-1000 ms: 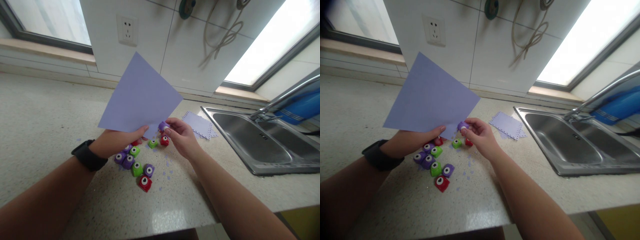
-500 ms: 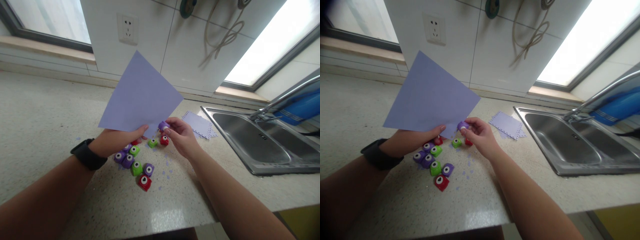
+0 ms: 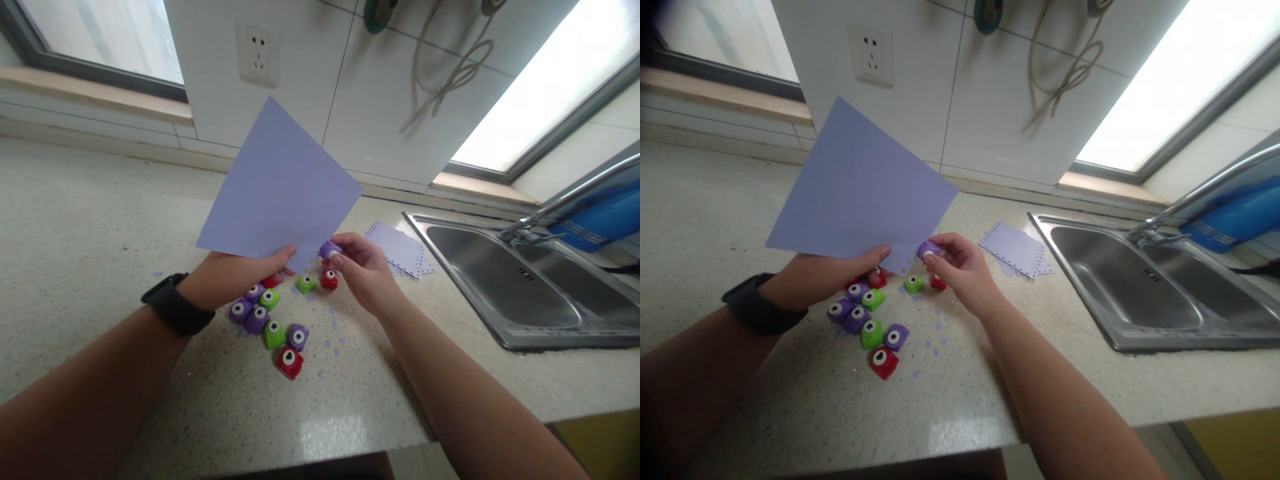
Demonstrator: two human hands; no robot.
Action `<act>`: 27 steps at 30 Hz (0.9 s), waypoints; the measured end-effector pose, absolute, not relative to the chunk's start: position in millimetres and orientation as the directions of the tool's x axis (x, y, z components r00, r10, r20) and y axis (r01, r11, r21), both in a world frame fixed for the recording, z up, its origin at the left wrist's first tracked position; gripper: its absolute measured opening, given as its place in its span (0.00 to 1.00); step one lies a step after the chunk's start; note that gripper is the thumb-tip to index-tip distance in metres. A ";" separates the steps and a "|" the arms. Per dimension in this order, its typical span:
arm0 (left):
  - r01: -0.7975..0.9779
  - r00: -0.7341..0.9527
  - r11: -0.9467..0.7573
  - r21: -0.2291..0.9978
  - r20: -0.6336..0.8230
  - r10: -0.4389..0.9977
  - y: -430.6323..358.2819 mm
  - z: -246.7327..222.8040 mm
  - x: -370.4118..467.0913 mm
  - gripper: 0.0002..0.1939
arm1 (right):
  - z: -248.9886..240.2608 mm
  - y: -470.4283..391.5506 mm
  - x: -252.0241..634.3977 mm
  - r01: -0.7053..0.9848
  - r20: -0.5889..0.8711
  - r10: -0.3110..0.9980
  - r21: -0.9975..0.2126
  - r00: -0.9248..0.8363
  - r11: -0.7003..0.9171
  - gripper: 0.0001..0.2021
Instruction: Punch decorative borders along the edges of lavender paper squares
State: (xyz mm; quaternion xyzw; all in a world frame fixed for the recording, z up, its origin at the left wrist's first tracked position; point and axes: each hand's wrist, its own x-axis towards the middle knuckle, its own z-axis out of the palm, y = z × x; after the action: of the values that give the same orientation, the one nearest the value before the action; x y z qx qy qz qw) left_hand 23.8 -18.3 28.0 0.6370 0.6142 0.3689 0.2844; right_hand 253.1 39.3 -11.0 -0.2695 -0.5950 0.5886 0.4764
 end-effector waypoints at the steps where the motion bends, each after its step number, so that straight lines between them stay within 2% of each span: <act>1: 0.573 -0.025 -0.084 0.815 0.120 0.993 -18.2 28.2 23.9 0.19 | -11.4 39.5 253.2 -0.240 0.251 0.881 -0.957 -0.401 0.163 0.15; 9: 0.566 -0.032 -0.077 0.821 0.115 0.993 -19.5 28.2 23.4 0.18 | -13.0 40.1 253.5 -0.258 0.260 0.880 -0.952 -0.398 0.165 0.15; 21: 0.527 -0.020 -0.014 0.850 0.029 0.999 -22.0 30.8 28.2 0.17 | -9.9 39.1 251.5 -0.237 0.248 0.891 -0.957 -0.381 0.165 0.18; 27: 0.555 -0.007 -0.037 0.831 0.049 0.999 -21.9 33.0 29.6 0.16 | -9.4 38.2 251.4 -0.239 0.253 0.885 -0.957 -0.392 0.168 0.17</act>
State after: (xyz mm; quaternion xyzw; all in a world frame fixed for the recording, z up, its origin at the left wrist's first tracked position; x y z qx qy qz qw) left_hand 29.6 -21.9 33.0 0.6291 0.6173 0.3502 0.3171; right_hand 251.4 38.2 -9.4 -0.2717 -0.5946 0.5851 0.4800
